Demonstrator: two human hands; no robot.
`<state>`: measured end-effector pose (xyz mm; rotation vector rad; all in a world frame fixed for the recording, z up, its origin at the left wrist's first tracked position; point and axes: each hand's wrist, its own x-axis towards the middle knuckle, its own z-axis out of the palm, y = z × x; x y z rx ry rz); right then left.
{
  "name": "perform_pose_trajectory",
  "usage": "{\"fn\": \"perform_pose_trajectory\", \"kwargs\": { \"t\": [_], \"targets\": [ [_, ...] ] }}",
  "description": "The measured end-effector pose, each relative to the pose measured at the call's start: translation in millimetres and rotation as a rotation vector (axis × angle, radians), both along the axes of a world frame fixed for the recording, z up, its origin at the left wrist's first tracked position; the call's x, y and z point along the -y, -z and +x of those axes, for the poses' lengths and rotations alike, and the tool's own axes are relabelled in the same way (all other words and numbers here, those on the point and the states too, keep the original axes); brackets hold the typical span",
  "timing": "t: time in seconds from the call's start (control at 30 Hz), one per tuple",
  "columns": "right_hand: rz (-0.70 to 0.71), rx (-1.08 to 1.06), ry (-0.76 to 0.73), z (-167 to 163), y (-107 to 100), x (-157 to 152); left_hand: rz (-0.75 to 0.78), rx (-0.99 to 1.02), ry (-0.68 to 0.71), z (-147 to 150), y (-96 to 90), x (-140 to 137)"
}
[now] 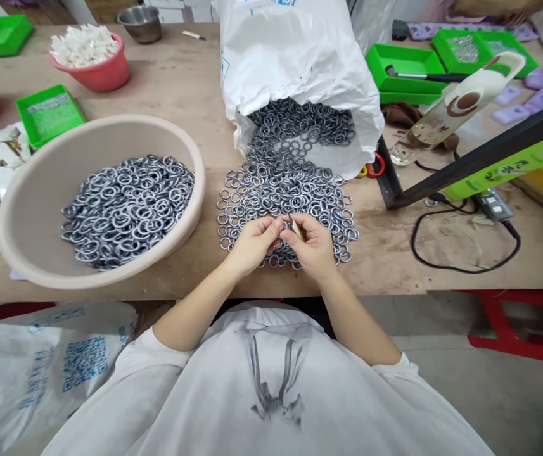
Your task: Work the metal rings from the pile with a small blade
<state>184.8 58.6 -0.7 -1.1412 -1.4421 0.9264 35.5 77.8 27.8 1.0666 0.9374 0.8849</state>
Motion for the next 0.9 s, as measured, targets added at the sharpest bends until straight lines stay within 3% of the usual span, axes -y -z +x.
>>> {"fn": "perform_pose_trajectory", "kwargs": {
  "t": [0.27,0.53,0.7,0.9],
  "targets": [
    [-0.087,-0.192,0.067,-11.3,-4.7,6.9,-0.105,0.185,-0.122,13.6,-2.6,22.9],
    [0.217,0.493,0.006,-2.0,-32.2,28.3,-0.226,0.291,-0.194,12.6,-10.4,26.8],
    [0.26,0.546,-0.001,-3.0,-33.4,29.5,-0.238,0.325,-0.186,15.1,-11.5,30.1],
    [0.189,0.51,-0.064,-1.7,-34.7,29.9,-0.219,0.352,-0.116,10.4,-8.2,29.6]
  ]
}}
